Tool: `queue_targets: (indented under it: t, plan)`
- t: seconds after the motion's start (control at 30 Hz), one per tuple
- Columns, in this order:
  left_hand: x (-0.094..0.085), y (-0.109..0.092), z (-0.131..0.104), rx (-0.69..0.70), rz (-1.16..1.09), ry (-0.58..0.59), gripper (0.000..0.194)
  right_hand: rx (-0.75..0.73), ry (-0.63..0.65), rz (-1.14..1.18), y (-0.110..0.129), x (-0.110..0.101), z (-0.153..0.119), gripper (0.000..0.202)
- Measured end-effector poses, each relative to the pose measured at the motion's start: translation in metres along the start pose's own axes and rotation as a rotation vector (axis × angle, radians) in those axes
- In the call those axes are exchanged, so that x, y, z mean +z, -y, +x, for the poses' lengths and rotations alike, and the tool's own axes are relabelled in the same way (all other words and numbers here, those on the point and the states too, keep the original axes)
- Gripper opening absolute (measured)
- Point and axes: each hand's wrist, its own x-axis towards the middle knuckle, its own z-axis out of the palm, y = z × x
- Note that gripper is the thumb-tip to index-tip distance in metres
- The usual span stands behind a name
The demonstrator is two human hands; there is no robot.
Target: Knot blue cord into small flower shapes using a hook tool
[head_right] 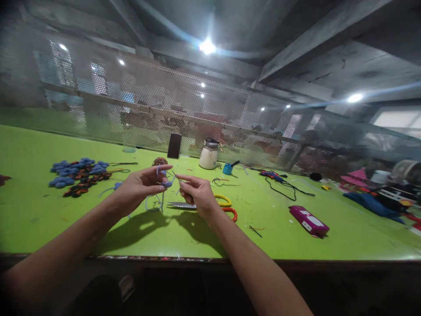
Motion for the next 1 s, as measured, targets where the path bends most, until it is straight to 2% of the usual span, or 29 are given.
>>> queue_targets:
  t: [0.2,0.33,0.43,0.57,0.8,1.0]
  plan:
    - [0.000,-0.007,-0.002,-0.045,0.106,0.016,0.051,-0.190,0.105,-0.216,0.012,-0.003,-0.006,0.027]
    - [0.001,-0.006,0.000,-0.121,0.257,0.049,0.050,-0.336,0.223,-0.519,0.018,-0.004,-0.007,0.024]
    - [0.001,-0.004,0.001,-0.157,0.362,0.066,0.050,-0.391,0.319,-0.736,0.019,-0.006,-0.006,0.026]
    - [0.001,-0.004,0.001,-0.197,0.381,0.081,0.050,-0.385,0.405,-0.867,0.020,-0.009,-0.005,0.028]
    - [-0.002,-0.010,-0.003,-0.280,0.184,0.096,0.048,-0.298,0.410,-0.872,0.026,-0.014,-0.005,0.029]
    - [-0.005,-0.011,-0.002,-0.302,0.154,0.096,0.046,-0.209,0.444,-0.894,0.031,-0.016,-0.004,0.032]
